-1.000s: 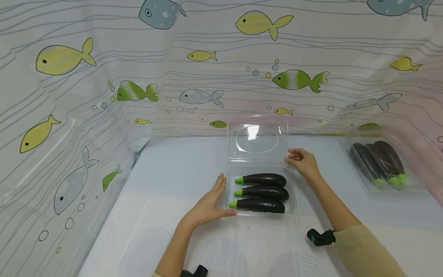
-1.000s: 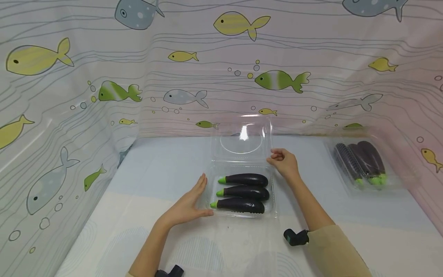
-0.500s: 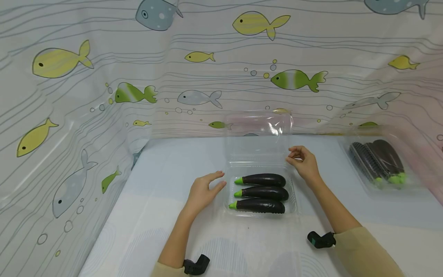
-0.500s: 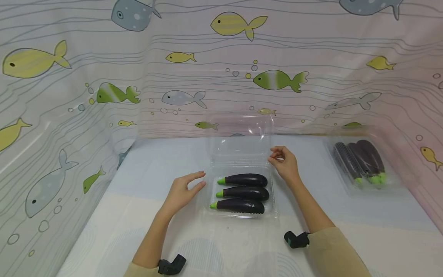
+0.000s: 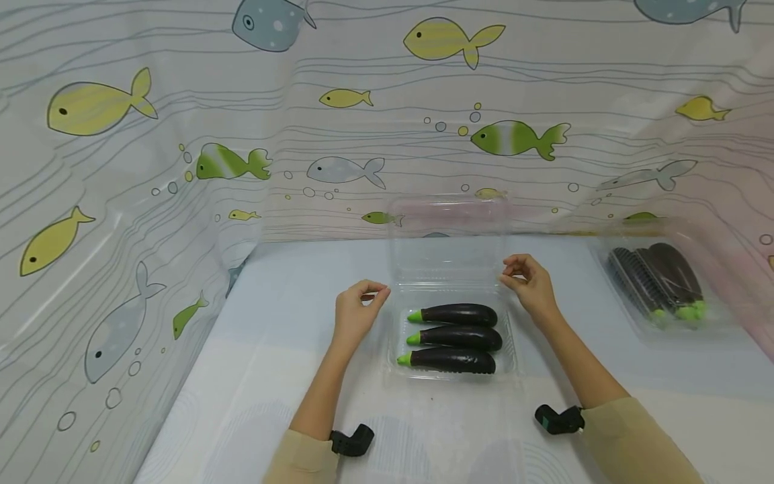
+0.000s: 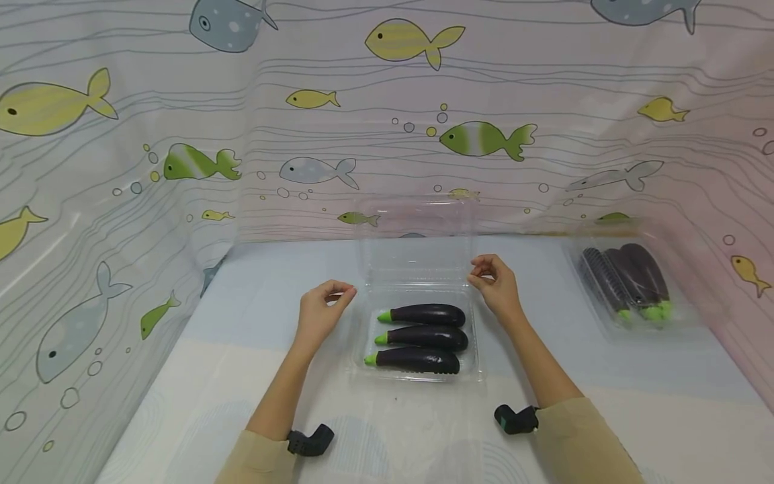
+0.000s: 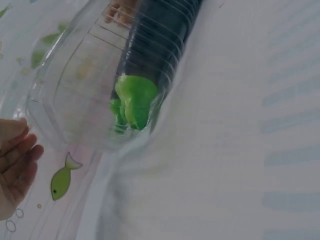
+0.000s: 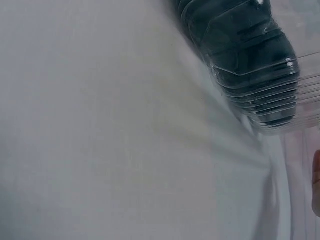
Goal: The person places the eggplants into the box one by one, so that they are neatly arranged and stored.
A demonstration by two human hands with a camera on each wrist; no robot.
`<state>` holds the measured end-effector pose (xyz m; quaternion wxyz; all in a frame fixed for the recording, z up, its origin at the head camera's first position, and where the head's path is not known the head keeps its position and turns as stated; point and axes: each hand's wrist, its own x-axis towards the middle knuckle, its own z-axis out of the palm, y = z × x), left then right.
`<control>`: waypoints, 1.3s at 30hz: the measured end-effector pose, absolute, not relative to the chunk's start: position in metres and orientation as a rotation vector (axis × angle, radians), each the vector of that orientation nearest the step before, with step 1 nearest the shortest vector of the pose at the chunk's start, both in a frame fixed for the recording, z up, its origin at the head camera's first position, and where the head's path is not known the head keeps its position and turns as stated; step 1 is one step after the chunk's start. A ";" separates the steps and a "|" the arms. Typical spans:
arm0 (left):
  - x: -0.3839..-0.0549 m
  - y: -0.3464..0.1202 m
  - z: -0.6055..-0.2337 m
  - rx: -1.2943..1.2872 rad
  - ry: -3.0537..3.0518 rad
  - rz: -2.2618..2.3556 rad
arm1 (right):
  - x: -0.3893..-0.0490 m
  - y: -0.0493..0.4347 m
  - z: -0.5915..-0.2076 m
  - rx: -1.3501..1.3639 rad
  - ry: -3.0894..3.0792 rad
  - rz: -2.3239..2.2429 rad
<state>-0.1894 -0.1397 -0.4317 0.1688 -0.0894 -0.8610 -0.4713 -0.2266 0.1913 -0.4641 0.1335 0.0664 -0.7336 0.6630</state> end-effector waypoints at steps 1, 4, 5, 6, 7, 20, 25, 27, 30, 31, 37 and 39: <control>-0.193 -0.139 -0.432 -0.232 -2.442 -1.334 | -0.227 0.191 -0.464 0.196 -2.122 1.923; -0.206 -0.137 -0.433 -0.196 -2.427 -1.339 | -0.227 0.192 -0.464 0.206 -2.107 1.927; -0.209 -0.136 -0.434 -0.200 -2.425 -1.346 | -0.227 0.192 -0.465 0.209 -2.104 1.927; -0.213 -0.136 -0.434 -0.206 -2.427 -1.353 | -0.227 0.192 -0.465 0.210 -2.100 1.925; -0.217 -0.135 -0.434 -0.219 -2.429 -1.359 | -0.227 0.192 -0.465 0.212 -2.097 1.925; -0.250 -0.125 -0.438 -0.266 -2.473 -1.272 | -0.226 0.195 -0.465 0.288 -2.142 1.840; -0.252 -0.122 -0.439 -0.264 -2.498 -1.264 | -0.224 0.198 -0.462 0.316 -2.260 1.568; -0.251 -0.122 -0.439 -0.263 -2.504 -1.258 | -0.223 0.199 -0.460 0.324 -2.302 1.435; -0.250 -0.123 -0.439 -0.257 -2.513 -1.245 | -0.223 0.199 -0.457 0.341 -2.318 1.285; -0.249 -0.123 -0.439 -0.256 -2.515 -1.240 | -0.223 0.200 -0.456 0.351 -2.318 1.238; -0.249 -0.124 -0.439 -0.260 -2.525 -1.215 | -0.223 0.202 -0.444 0.427 -2.247 1.100; -0.249 -0.124 -0.440 -0.256 -2.527 -1.210 | -0.223 0.202 -0.439 0.443 -2.222 1.079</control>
